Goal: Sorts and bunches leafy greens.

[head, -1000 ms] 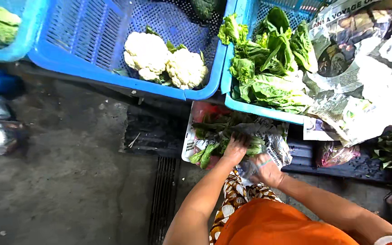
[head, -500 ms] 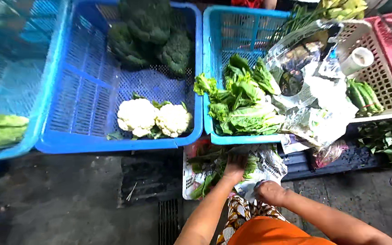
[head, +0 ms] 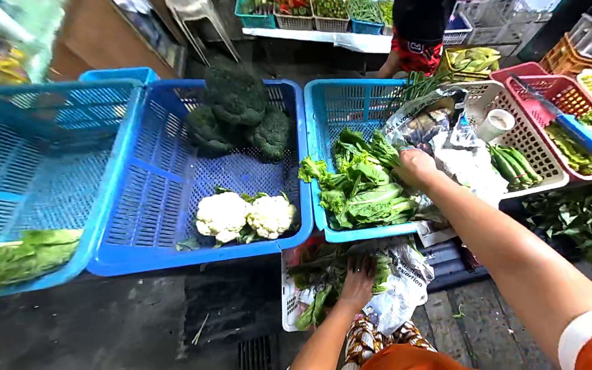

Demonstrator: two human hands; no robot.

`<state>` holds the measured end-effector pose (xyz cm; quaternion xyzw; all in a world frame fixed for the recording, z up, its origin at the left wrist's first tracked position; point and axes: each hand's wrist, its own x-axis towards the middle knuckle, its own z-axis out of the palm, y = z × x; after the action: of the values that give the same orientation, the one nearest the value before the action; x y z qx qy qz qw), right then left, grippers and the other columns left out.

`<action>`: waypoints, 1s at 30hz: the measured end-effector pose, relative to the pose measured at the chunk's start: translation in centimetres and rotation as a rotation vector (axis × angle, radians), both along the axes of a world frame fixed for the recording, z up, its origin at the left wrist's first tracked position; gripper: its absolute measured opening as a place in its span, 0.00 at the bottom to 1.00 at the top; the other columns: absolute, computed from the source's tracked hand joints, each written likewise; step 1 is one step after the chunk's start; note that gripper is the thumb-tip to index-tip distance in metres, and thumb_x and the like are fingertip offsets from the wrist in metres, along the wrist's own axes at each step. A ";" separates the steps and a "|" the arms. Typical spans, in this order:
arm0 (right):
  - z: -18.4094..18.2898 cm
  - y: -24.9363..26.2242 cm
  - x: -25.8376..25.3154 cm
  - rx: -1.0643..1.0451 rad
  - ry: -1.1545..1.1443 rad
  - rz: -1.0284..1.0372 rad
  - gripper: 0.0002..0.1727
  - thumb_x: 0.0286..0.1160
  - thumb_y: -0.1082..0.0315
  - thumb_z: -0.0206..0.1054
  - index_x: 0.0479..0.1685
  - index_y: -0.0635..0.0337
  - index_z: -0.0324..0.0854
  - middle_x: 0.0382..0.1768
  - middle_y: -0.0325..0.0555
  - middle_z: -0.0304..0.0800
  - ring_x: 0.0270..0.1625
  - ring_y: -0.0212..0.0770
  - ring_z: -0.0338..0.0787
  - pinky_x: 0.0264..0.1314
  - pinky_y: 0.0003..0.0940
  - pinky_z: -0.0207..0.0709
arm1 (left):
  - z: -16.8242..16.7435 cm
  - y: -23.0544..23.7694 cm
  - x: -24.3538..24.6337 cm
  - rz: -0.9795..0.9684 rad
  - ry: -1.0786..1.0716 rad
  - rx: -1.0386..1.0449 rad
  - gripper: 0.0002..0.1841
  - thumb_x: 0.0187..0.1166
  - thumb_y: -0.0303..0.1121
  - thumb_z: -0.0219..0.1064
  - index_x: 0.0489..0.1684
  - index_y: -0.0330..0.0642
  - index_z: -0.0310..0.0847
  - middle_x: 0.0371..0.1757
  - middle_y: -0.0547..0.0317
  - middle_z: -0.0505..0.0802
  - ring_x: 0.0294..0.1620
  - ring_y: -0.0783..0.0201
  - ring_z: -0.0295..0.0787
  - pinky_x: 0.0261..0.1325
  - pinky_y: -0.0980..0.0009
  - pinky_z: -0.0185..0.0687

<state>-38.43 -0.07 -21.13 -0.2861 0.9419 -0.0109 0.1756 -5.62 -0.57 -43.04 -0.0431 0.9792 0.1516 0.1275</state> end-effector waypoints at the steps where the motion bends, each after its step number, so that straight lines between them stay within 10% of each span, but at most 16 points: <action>1: -0.2 -0.1 0.0 -0.014 -0.005 -0.008 0.26 0.78 0.55 0.69 0.61 0.70 0.81 0.65 0.69 0.83 0.68 0.70 0.84 0.62 0.74 0.77 | 0.4 0.0 0.2 0.010 -0.023 0.005 0.54 0.59 0.42 0.84 0.92 0.41 0.57 0.93 0.38 0.59 0.94 0.39 0.51 0.86 0.29 0.46; 4: 0.6 1.1 -0.5 -0.278 -0.108 -0.089 0.23 0.80 0.57 0.67 0.66 0.65 0.82 0.60 0.68 0.88 0.65 0.68 0.87 0.65 0.74 0.76 | 1.2 0.0 0.8 0.039 -0.071 0.039 0.53 0.63 0.43 0.82 0.93 0.39 0.54 0.94 0.39 0.56 0.95 0.41 0.48 0.86 0.28 0.44; 6: 2.3 2.9 0.4 -0.603 -0.214 -0.124 0.23 0.79 0.59 0.70 0.68 0.63 0.81 0.56 0.58 0.90 0.58 0.51 0.90 0.66 0.55 0.81 | 1.0 -0.3 1.2 0.051 -0.072 0.092 0.54 0.64 0.45 0.81 0.93 0.38 0.53 0.94 0.38 0.55 0.95 0.40 0.47 0.87 0.28 0.42; 12: 6.0 11.8 15.5 -1.169 -0.426 0.238 0.24 0.74 0.58 0.74 0.68 0.52 0.78 0.58 0.36 0.89 0.54 0.32 0.90 0.58 0.35 0.88 | 2.2 -2.3 1.2 0.087 -0.095 0.352 0.56 0.66 0.52 0.80 0.93 0.35 0.51 0.92 0.39 0.62 0.94 0.41 0.51 0.91 0.34 0.34; 17: -6.2 14.9 21.0 -0.848 -0.576 0.337 0.20 0.77 0.62 0.72 0.65 0.62 0.86 0.58 0.53 0.89 0.60 0.41 0.88 0.63 0.39 0.84 | 14.4 -5.1 3.0 0.638 -0.367 0.853 0.23 0.81 0.25 0.66 0.73 0.22 0.72 0.71 0.33 0.83 0.74 0.51 0.78 0.80 0.59 0.69; 22: -16.4 14.9 18.6 -0.476 -0.416 0.244 0.21 0.79 0.63 0.69 0.70 0.57 0.86 0.71 0.56 0.86 0.79 0.53 0.79 0.86 0.50 0.68 | 7.3 -7.7 -2.2 0.598 -0.498 0.722 0.21 0.84 0.29 0.62 0.71 0.23 0.75 0.72 0.27 0.82 0.77 0.38 0.76 0.79 0.41 0.68; 30: -20.0 13.1 18.9 -0.443 -0.369 0.351 0.19 0.80 0.69 0.64 0.67 0.52 0.88 0.67 0.54 0.90 0.75 0.57 0.83 0.82 0.54 0.72 | 6.3 -10.2 -3.7 0.735 -0.234 0.432 0.26 0.86 0.35 0.64 0.80 0.32 0.71 0.79 0.32 0.78 0.83 0.36 0.70 0.83 0.39 0.62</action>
<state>-19.55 13.04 -41.14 -0.4683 0.8053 -0.2365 0.2761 -9.36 -10.75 -36.76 -0.3779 0.8236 0.3822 0.1811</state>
